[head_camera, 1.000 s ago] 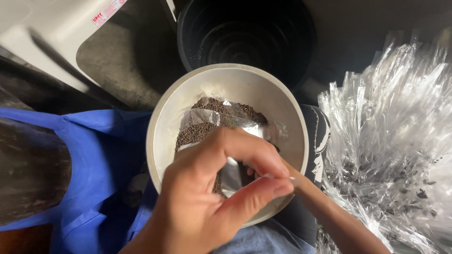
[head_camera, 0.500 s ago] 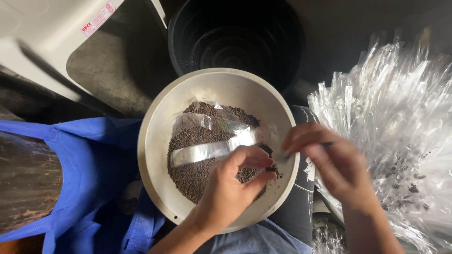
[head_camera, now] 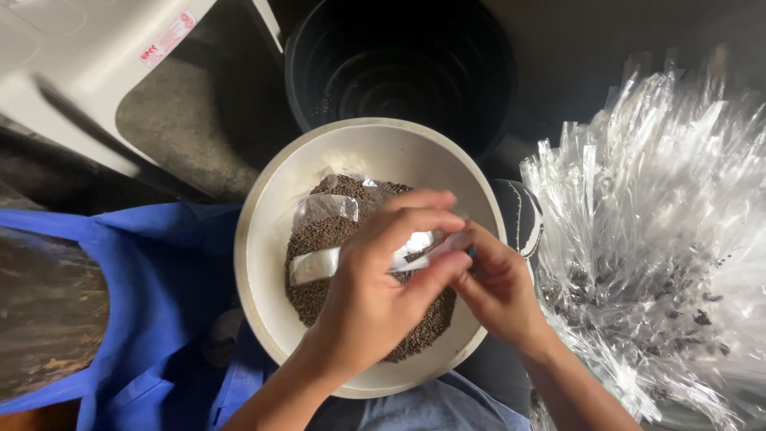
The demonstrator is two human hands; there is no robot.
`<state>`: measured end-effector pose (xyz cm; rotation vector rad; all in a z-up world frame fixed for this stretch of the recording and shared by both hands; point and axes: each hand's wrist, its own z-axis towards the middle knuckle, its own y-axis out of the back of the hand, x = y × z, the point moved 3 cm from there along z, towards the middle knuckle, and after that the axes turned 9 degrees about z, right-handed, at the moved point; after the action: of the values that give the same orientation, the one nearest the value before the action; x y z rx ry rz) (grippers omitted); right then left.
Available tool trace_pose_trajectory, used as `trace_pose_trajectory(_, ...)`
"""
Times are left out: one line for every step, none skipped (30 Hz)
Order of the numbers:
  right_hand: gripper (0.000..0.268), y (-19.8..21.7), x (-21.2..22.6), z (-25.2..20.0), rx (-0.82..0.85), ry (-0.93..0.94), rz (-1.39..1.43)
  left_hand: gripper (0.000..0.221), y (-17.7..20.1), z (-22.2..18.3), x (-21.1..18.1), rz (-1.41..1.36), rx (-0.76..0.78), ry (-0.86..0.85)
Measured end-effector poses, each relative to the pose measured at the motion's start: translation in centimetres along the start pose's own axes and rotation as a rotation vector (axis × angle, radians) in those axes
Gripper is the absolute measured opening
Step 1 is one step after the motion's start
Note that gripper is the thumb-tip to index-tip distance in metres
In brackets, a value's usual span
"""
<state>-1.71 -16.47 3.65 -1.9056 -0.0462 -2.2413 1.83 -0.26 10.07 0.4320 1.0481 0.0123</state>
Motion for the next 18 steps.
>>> trace_pose_trajectory(0.02,0.6,-0.5,-0.1,-0.004,-0.002,-0.004,0.022,0.1,-0.1,0.4,-0.005,0.002,-0.001)
trace_pose_trajectory(0.011,1.2,-1.2,-0.2,-0.067,-0.058,0.009,0.014,0.5,-0.3,0.9,0.015,-0.056,0.042)
trace_pose_trajectory(0.005,1.9,-1.9,-0.2,-0.125,-0.113,0.025,0.025,0.9,-0.5,1.5,0.04,-0.118,0.087)
trace_pose_trajectory(0.005,1.8,-1.6,-0.2,-0.123,-0.115,0.024,0.025,0.7,-0.2,1.8,0.039,-0.12,0.089)
trace_pose_trajectory(0.005,1.5,-1.1,-0.2,-0.102,-0.061,-0.018,0.032,0.6,0.0,1.9,0.113,-0.095,0.027)
trace_pose_trajectory(0.008,1.1,-0.7,-0.1,-0.081,-0.008,-0.06,0.045,0.4,0.3,2.0,0.187,-0.069,-0.034)
trace_pose_trajectory(0.008,1.1,-0.7,-0.2,-0.079,-0.007,-0.058,0.045,-0.3,-0.1,2.4,0.189,-0.07,-0.034)
trace_pose_trajectory(0.019,1.0,-0.6,-0.1,-0.034,0.028,-0.195,0.027,-1.1,-0.5,2.8,0.16,-0.039,-0.016)
trace_pose_trajectory(0.03,0.9,-0.5,-0.1,0.01,0.065,-0.333,0.01,-1.9,-0.8,3.3,0.131,-0.009,0.0)
trace_pose_trajectory(0.03,1.2,-0.8,-0.1,0.012,0.068,-0.333,0.01,-1.6,-0.6,3.3,0.133,-0.011,-0.002)
trace_pose_trajectory(0.031,1.8,-1.1,-0.3,-0.044,0.069,-0.356,0.01,-1.4,-0.4,3.1,0.141,-0.053,-0.036)
trace_pose_trajectory(0.034,2.4,-1.4,-0.5,-0.1,0.07,-0.378,0.01,-1.2,-0.3,3.0,0.149,-0.095,-0.069)
trace_pose_trajectory(0.034,2.0,-1.0,-0.7,-0.094,0.07,-0.379,0.01,-0.9,-0.3,2.5,0.149,-0.1,-0.067)
trace_pose_trajectory(0.034,2.0,-1.0,-1.0,-0.168,-0.088,-0.182,0.01,-0.5,-0.2,2.0,0.208,-0.116,-0.066)
trace_pose_trajectory(0.046,1.7,-1.1,-1.5,-0.243,-0.249,0.021,0.012,-0.1,-0.3,1.5,0.271,-0.128,-0.061)
trace_pose_trajectory(0.046,1.9,-2.5,-2.3,-0.238,-0.254,0.025,0.012,0.1,-0.4,0.6,0.275,-0.129,-0.055)
trace_pose_trajectory(0.034,1.9,-3.7,-3.1,-0.184,-0.205,-0.027,0.011,0.0,-0.5,-0.2,0.199,-0.041,-0.066)
trace_pose_trajectory(0.028,1.9,-4.8,-3.9,-0.129,-0.156,-0.079,0.014,-0.2,-0.6,-1.1,0.122,0.047,-0.076)
